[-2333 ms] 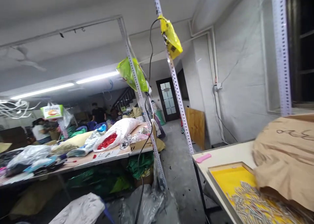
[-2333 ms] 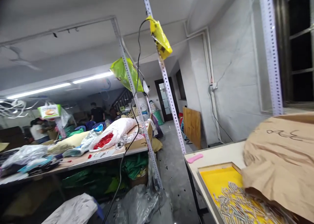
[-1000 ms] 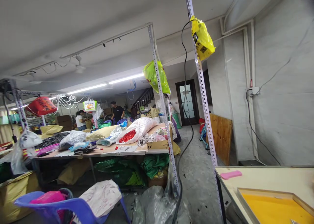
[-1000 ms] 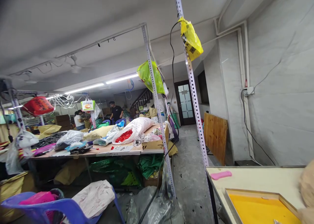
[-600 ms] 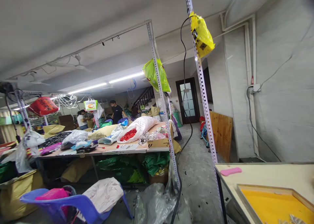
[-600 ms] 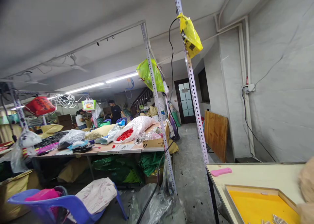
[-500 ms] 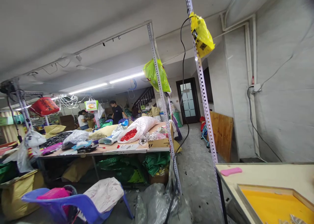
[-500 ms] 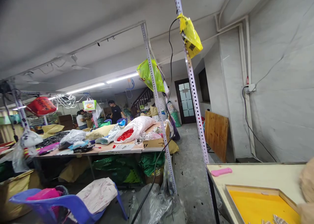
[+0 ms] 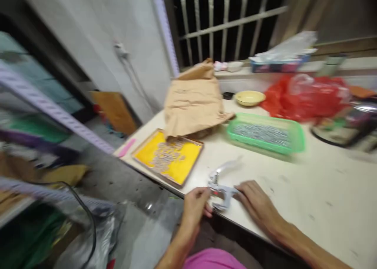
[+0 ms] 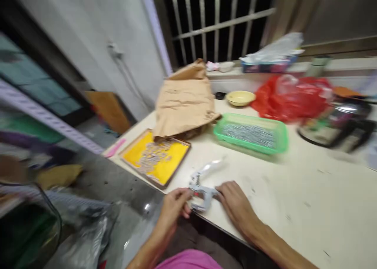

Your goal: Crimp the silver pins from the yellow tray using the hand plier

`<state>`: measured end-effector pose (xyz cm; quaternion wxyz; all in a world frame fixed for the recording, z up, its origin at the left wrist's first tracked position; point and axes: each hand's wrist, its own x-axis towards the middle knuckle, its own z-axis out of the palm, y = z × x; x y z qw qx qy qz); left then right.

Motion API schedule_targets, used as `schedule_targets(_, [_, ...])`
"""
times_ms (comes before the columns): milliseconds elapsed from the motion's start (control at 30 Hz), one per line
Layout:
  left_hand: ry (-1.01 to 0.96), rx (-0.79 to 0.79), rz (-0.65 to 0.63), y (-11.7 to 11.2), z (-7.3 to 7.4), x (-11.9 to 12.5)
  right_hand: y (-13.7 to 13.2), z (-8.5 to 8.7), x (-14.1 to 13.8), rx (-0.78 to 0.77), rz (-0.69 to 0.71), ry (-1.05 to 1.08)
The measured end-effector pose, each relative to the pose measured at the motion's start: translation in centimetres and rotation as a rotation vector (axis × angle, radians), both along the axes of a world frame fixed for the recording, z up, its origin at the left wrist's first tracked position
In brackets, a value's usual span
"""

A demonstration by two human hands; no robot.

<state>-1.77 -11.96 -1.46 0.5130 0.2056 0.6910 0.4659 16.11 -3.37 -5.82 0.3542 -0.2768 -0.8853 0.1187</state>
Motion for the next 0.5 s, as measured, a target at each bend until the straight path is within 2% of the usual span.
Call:
schedule_targets(100, [0.006, 0.008, -0.042, 2.0, -1.2, -0.8, 0.0, -0.1, 2.0, -0.062, -0.062, -0.081])
schedule_targets(267, [0.018, 0.001, -0.097, 1.5, -0.3, -0.4, 0.9, 0.6, 1.4, -0.003, -0.111, -0.077])
schedule_targets(500, [0.084, -0.078, -0.218, 2.4, 0.3, -0.2, 0.2, 1.0, 1.5, -0.004, -0.102, -0.08])
